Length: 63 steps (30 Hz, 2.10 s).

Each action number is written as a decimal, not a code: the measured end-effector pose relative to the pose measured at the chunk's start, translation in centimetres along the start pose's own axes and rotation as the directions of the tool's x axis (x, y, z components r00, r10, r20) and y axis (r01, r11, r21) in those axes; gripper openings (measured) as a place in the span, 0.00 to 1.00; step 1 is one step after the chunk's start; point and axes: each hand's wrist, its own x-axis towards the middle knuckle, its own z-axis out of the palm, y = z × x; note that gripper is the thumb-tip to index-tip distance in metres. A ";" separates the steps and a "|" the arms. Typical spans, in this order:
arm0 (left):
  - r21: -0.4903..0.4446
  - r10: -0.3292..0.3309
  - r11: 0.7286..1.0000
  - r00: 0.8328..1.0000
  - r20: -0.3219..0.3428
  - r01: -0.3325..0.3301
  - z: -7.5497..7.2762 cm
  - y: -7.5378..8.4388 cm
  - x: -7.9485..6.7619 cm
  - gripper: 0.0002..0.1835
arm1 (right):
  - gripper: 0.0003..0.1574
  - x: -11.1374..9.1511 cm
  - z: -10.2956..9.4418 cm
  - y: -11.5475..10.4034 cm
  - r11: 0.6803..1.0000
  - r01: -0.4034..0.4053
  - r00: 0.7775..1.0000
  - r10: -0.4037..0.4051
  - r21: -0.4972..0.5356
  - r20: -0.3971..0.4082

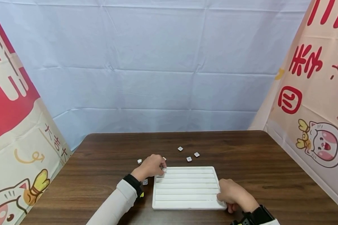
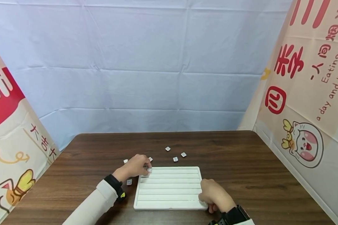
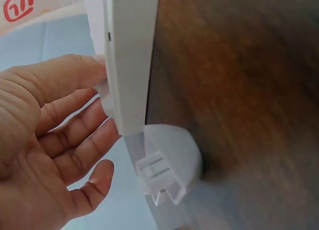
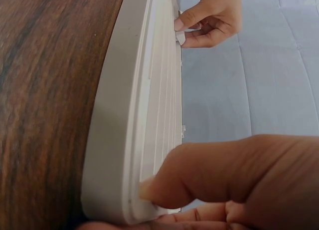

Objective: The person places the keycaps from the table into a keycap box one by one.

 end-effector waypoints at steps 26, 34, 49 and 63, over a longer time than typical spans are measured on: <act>-0.054 0.086 0.995 0.996 -0.032 -0.088 0.4 -0.8 -0.6 0.07 | 0.07 0.0 0.0 0.0 1.000 -0.010 1.000 0.010 -0.004 0.011; -0.023 0.062 0.998 0.998 -0.012 -0.062 0.2 -0.3 -0.5 0.06 | 0.06 -0.1 0.1 -0.1 1.000 -0.004 1.000 0.004 -0.003 -0.007; -0.047 0.118 0.992 0.993 -0.016 -0.119 0.1 -0.7 -0.6 0.03 | 0.06 -0.2 0.0 0.0 1.000 0.001 1.000 -0.001 -0.005 -0.013; -0.075 0.114 0.991 0.993 -0.015 -0.115 0.2 -0.9 -0.6 0.04 | 0.07 -0.2 -0.1 -0.2 1.000 -0.010 1.000 0.009 -0.006 -0.010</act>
